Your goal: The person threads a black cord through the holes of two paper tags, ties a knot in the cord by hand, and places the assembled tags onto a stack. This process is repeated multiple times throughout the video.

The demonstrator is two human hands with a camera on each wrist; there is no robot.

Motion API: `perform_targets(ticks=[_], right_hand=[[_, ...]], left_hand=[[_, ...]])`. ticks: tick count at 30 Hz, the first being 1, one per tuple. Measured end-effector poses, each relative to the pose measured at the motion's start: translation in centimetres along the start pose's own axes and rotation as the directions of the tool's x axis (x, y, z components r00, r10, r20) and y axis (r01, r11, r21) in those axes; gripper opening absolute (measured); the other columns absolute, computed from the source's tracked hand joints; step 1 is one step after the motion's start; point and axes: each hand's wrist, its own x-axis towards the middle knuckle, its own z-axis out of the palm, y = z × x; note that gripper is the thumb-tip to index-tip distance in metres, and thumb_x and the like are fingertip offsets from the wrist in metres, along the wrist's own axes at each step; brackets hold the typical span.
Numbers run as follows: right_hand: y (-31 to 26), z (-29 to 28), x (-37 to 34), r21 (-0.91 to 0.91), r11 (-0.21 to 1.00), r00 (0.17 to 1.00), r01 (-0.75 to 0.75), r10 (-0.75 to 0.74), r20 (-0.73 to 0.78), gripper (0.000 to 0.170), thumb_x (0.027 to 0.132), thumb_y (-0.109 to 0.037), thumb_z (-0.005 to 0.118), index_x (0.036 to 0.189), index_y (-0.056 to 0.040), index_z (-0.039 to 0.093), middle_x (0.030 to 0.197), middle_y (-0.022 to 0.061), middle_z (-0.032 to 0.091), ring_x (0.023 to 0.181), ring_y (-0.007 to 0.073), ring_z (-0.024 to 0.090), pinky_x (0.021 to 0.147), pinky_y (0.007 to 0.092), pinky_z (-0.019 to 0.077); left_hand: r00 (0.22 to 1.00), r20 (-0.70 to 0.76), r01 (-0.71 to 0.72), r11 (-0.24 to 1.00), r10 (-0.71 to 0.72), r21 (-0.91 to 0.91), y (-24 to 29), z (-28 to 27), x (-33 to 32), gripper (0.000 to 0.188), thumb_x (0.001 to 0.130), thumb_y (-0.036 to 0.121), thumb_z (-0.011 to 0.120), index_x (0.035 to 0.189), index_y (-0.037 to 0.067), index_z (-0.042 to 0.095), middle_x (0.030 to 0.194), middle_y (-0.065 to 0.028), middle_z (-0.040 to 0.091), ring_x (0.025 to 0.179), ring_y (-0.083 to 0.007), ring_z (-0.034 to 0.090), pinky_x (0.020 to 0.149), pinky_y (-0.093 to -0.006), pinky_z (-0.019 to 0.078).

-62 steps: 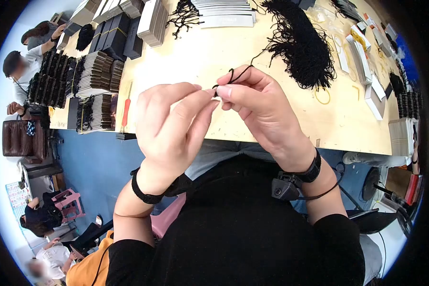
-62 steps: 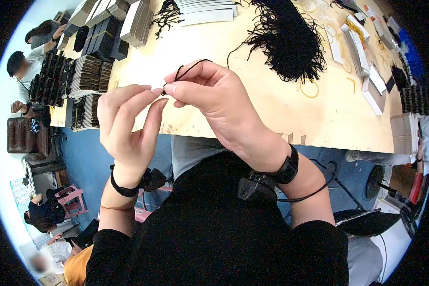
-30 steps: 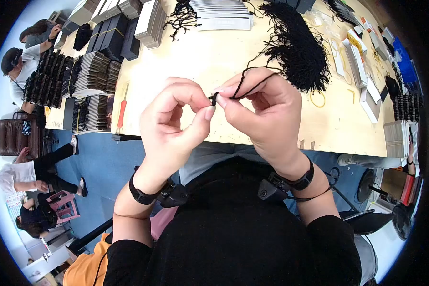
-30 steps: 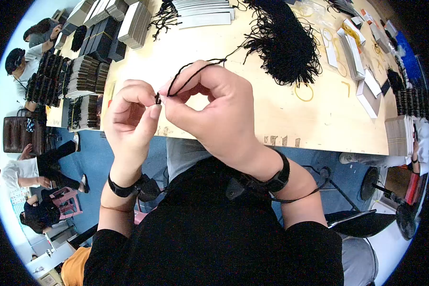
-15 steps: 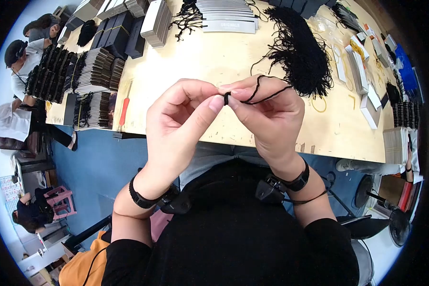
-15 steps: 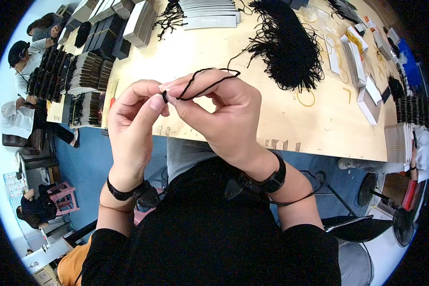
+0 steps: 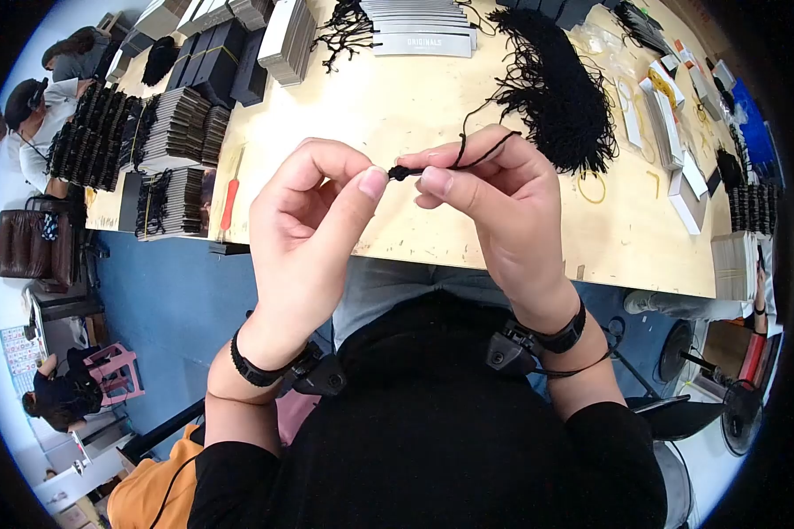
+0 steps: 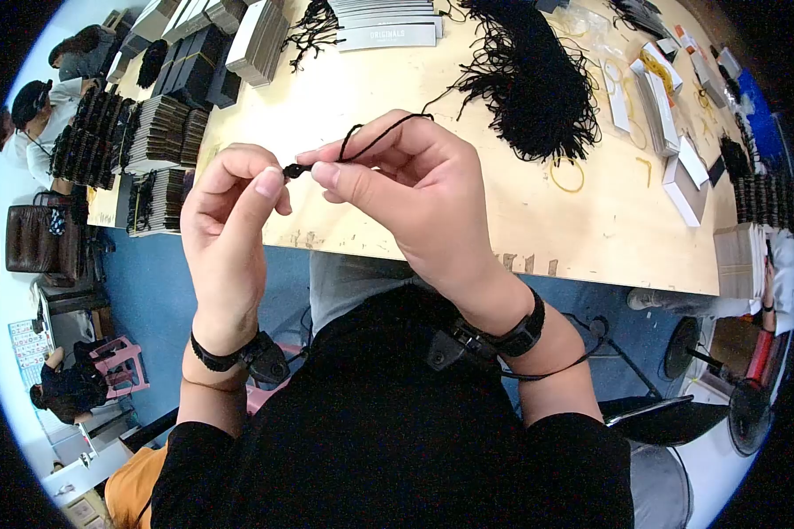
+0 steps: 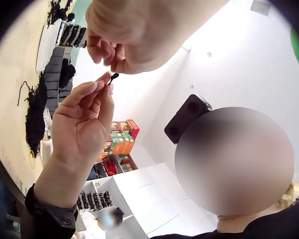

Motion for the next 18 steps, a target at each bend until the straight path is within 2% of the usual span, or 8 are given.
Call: perform_targets(ticks=[4, 6, 7, 9, 10, 11, 13, 18], right_hand=[[-0.9, 0.8, -0.2, 0.067, 0.976, 0.975, -0.205, 0.210, -0.070, 0.007, 0.080, -0.004, 0.059, 0.081, 0.0002, 0.053, 0.077, 0.0122, 0.063, 0.074, 0.0125, 0.062, 0.060, 0.0217, 0.0497], [-1.6, 0.2, -0.8, -0.276, 0.866, 0.872, -0.416, 0.466, 0.148, 0.012, 0.077, -0.006, 0.065, 0.082, 0.0001, 0.056, 0.075, 0.0057, 0.062, 0.063, 0.0061, 0.058, 0.050, 0.0167, 0.0437], [-1.8, 0.1, -1.2, -0.275, 0.866, 0.872, -0.418, 0.468, 0.147, 0.012, 0.077, -0.006, 0.065, 0.082, 0.0001, 0.056, 0.075, 0.0057, 0.062, 0.063, 0.0061, 0.058, 0.050, 0.0167, 0.0437], [-2.0, 0.0, -2.0, -0.271, 0.960, 0.979, -0.075, 0.122, 0.161, 0.013, 0.076, -0.008, 0.066, 0.079, -0.0016, 0.055, 0.075, 0.0041, 0.060, 0.056, 0.0036, 0.055, 0.045, 0.0164, 0.0386], [-1.2, 0.3, -1.8, -0.323, 0.933, 0.987, 0.161, -0.153, 0.050, 0.014, 0.074, -0.009, 0.068, 0.082, -0.0015, 0.058, 0.076, 0.0032, 0.059, 0.059, 0.0047, 0.055, 0.050, 0.0186, 0.0418], [-0.6, 0.7, -1.0, -0.324, 0.932, 0.987, 0.161, -0.154, 0.048, 0.014, 0.074, -0.009, 0.068, 0.082, -0.0015, 0.058, 0.076, 0.0032, 0.059, 0.059, 0.0047, 0.055, 0.050, 0.0186, 0.0418], [0.2, 1.1, 0.6, -0.550, 0.690, 0.868, 0.471, -0.473, 0.152, 0.019, 0.071, -0.007, 0.068, 0.087, -0.0020, 0.060, 0.077, 0.0031, 0.060, 0.064, 0.0075, 0.056, 0.057, 0.0207, 0.0450], [0.6, 0.3, -0.2, -0.280, 0.946, 0.976, 0.162, -0.111, 0.189, 0.019, 0.072, -0.004, 0.067, 0.089, -0.0004, 0.060, 0.079, 0.0054, 0.061, 0.072, 0.0097, 0.060, 0.065, 0.0217, 0.0482]], left_hand=[[0.998, -0.007, 0.066, 0.998, -0.066, 0.022, 0.4, -0.4, -0.2, 0.002, 0.083, 0.003, 0.056, 0.083, 0.002, 0.054, 0.074, 0.0037, 0.050, 0.065, -0.0011, 0.042, 0.057, -0.0158, 0.0323], [0.994, 0.003, 0.111, 0.993, -0.111, 0.043, 0.4, -0.5, -0.2, 0.003, 0.083, 0.003, 0.056, 0.081, 0.002, 0.054, 0.072, 0.0046, 0.050, 0.063, -0.0003, 0.041, 0.055, -0.0154, 0.0311], [0.994, 0.004, 0.113, 0.993, -0.114, 0.042, 0.4, -0.6, -0.2, 0.003, 0.083, 0.003, 0.056, 0.081, 0.002, 0.054, 0.072, 0.0046, 0.050, 0.063, -0.0003, 0.041, 0.055, -0.0154, 0.0311], [0.991, 0.017, 0.133, 0.990, -0.133, 0.045, 0.5, -0.6, -0.2, 0.004, 0.083, 0.004, 0.057, 0.080, 0.002, 0.054, 0.070, 0.0048, 0.050, 0.062, -0.0002, 0.041, 0.055, -0.0154, 0.0308], [0.991, 0.019, 0.134, 0.990, -0.135, 0.044, 0.5, -0.7, -0.2, 0.004, 0.083, 0.004, 0.057, 0.080, 0.002, 0.054, 0.070, 0.0048, 0.050, 0.062, -0.0002, 0.041, 0.055, -0.0154, 0.0308], [0.986, 0.053, 0.157, 0.987, -0.159, 0.042, 0.7, -0.8, -0.2, 0.004, 0.082, 0.003, 0.057, 0.079, 0.002, 0.054, 0.070, 0.0044, 0.051, 0.063, -0.0004, 0.041, 0.055, -0.0155, 0.0315], [0.979, 0.092, 0.180, 0.983, -0.183, 0.040, 0.8, -0.7, -0.3, 0.005, 0.082, 0.003, 0.057, 0.079, 0.002, 0.054, 0.070, 0.0040, 0.051, 0.063, -0.0006, 0.042, 0.056, -0.0156, 0.0322], [0.964, 0.151, 0.223, 0.974, -0.216, -0.030, 1.1, -0.7, -0.4, 0.005, 0.083, 0.006, 0.057, 0.080, 0.003, 0.056, 0.074, 0.0016, 0.055, 0.066, -0.0022, 0.046, 0.060, -0.0163, 0.0354]])
